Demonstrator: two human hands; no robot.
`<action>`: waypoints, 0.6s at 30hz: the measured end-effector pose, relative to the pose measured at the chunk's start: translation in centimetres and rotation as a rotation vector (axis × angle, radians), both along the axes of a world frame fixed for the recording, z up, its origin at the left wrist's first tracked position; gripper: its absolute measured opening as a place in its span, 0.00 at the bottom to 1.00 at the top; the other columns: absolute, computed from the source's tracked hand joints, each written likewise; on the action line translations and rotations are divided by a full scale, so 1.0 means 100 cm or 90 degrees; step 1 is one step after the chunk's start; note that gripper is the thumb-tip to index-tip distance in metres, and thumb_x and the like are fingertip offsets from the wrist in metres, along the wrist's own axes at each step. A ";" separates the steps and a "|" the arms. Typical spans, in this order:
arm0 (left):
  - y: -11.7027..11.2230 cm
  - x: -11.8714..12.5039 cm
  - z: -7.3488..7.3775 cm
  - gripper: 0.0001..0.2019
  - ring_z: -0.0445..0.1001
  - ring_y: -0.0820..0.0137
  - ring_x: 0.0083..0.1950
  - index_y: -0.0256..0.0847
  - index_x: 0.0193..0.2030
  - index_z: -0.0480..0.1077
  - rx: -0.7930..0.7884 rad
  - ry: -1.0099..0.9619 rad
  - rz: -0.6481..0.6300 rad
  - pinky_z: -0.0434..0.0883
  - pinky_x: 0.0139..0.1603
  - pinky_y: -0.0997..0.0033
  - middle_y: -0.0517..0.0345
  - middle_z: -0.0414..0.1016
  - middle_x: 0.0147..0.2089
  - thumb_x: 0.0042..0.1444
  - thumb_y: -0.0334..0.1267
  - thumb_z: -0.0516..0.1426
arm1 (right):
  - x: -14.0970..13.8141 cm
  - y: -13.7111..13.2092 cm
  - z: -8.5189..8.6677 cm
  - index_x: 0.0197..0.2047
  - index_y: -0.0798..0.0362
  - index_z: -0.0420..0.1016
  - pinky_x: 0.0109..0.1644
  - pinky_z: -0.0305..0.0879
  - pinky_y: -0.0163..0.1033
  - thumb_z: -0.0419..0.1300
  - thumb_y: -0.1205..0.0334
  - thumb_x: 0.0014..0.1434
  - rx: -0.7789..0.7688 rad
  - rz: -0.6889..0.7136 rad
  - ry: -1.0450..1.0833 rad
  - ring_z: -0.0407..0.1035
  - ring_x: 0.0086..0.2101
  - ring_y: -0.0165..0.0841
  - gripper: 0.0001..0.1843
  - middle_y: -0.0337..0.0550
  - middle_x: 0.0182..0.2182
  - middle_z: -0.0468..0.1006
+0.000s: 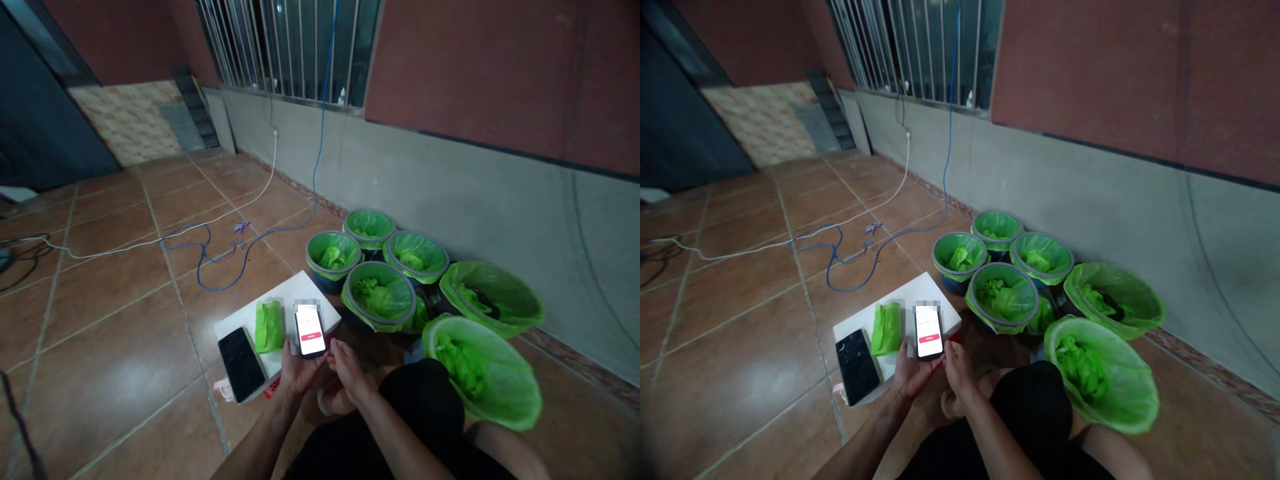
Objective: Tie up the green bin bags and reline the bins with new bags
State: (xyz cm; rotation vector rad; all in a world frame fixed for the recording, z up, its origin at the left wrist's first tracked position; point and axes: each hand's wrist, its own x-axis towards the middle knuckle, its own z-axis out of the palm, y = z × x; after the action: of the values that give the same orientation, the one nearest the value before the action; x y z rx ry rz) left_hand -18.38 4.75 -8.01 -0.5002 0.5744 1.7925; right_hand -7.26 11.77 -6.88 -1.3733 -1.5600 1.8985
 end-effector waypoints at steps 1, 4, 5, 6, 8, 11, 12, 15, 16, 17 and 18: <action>-0.002 0.000 0.001 0.22 0.73 0.51 0.55 0.39 0.56 0.68 0.007 -0.004 0.011 0.71 0.51 0.46 0.42 0.76 0.51 0.62 0.49 0.50 | -0.002 -0.001 0.000 0.40 0.54 0.72 0.41 0.71 0.42 0.49 0.34 0.57 -0.014 -0.013 0.004 0.75 0.37 0.38 0.30 0.50 0.35 0.78; -0.006 0.003 0.002 0.21 0.73 0.52 0.56 0.37 0.56 0.68 0.015 -0.016 0.039 0.71 0.54 0.48 0.41 0.76 0.51 0.62 0.46 0.51 | -0.010 -0.002 0.000 0.41 0.54 0.72 0.39 0.71 0.40 0.49 0.35 0.58 -0.038 -0.038 0.009 0.74 0.36 0.37 0.29 0.49 0.36 0.78; -0.006 0.004 0.002 0.19 0.73 0.54 0.56 0.36 0.55 0.69 0.016 -0.017 0.043 0.71 0.55 0.51 0.42 0.77 0.50 0.62 0.43 0.51 | -0.013 -0.001 0.000 0.41 0.54 0.72 0.39 0.70 0.40 0.49 0.36 0.58 -0.044 -0.039 0.005 0.74 0.36 0.37 0.28 0.49 0.36 0.77; -0.006 0.006 0.002 0.17 0.75 0.56 0.54 0.35 0.53 0.70 0.015 -0.015 0.043 0.71 0.56 0.54 0.42 0.78 0.49 0.61 0.39 0.52 | -0.015 0.000 0.000 0.41 0.54 0.72 0.38 0.70 0.39 0.50 0.38 0.58 -0.051 -0.037 0.000 0.73 0.36 0.36 0.27 0.49 0.36 0.77; -0.006 0.010 0.003 0.13 0.78 0.61 0.48 0.34 0.47 0.72 -0.006 0.005 0.024 0.72 0.53 0.61 0.46 0.80 0.42 0.57 0.31 0.52 | -0.016 0.001 0.001 0.42 0.54 0.72 0.38 0.69 0.38 0.51 0.40 0.59 -0.070 -0.026 -0.011 0.73 0.36 0.35 0.25 0.47 0.36 0.77; -0.008 0.014 0.002 0.09 0.78 0.66 0.36 0.32 0.37 0.73 -0.055 0.049 -0.063 0.73 0.45 0.69 0.50 0.79 0.33 0.52 0.25 0.53 | -0.013 0.004 0.005 0.43 0.54 0.72 0.36 0.67 0.36 0.52 0.42 0.59 -0.087 0.018 -0.017 0.72 0.35 0.34 0.23 0.45 0.36 0.77; -0.010 0.015 0.000 0.09 0.78 0.67 0.35 0.32 0.35 0.73 -0.063 0.062 -0.099 0.73 0.44 0.70 0.50 0.79 0.32 0.51 0.24 0.53 | -0.011 0.005 0.007 0.43 0.54 0.72 0.35 0.66 0.35 0.53 0.43 0.59 -0.088 0.036 -0.018 0.72 0.36 0.34 0.23 0.45 0.36 0.77; -0.016 0.022 -0.007 0.10 0.78 0.66 0.39 0.33 0.36 0.73 -0.063 0.099 -0.201 0.70 0.50 0.66 0.49 0.79 0.37 0.48 0.24 0.53 | 0.002 0.009 0.018 0.45 0.53 0.72 0.37 0.67 0.37 0.54 0.44 0.58 -0.083 0.079 -0.026 0.73 0.39 0.35 0.22 0.47 0.42 0.78; -0.017 0.026 -0.011 0.10 0.78 0.65 0.41 0.33 0.37 0.72 -0.070 0.112 -0.238 0.69 0.53 0.64 0.49 0.79 0.38 0.48 0.24 0.54 | 0.008 0.011 0.023 0.46 0.53 0.72 0.39 0.68 0.38 0.55 0.43 0.58 -0.074 0.082 -0.029 0.74 0.40 0.37 0.23 0.49 0.44 0.78; -0.018 0.030 -0.016 0.09 0.77 0.64 0.42 0.34 0.37 0.72 -0.086 0.125 -0.280 0.68 0.55 0.62 0.49 0.79 0.38 0.48 0.25 0.55 | 0.016 0.014 0.028 0.47 0.53 0.73 0.40 0.69 0.40 0.56 0.43 0.56 -0.060 0.078 -0.028 0.74 0.41 0.38 0.25 0.50 0.45 0.78; -0.018 0.035 -0.021 0.08 0.77 0.64 0.42 0.34 0.37 0.72 -0.110 0.145 -0.328 0.67 0.55 0.62 0.49 0.78 0.37 0.49 0.27 0.56 | 0.025 0.017 0.034 0.48 0.54 0.73 0.42 0.69 0.42 0.57 0.42 0.55 -0.043 0.071 -0.023 0.75 0.41 0.39 0.26 0.51 0.46 0.78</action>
State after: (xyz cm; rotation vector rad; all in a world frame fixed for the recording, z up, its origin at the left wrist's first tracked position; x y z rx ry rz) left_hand -14.87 2.90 -10.07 -0.2325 0.9306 1.3193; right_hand -4.81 13.47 -3.51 -1.3820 -1.6355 2.0187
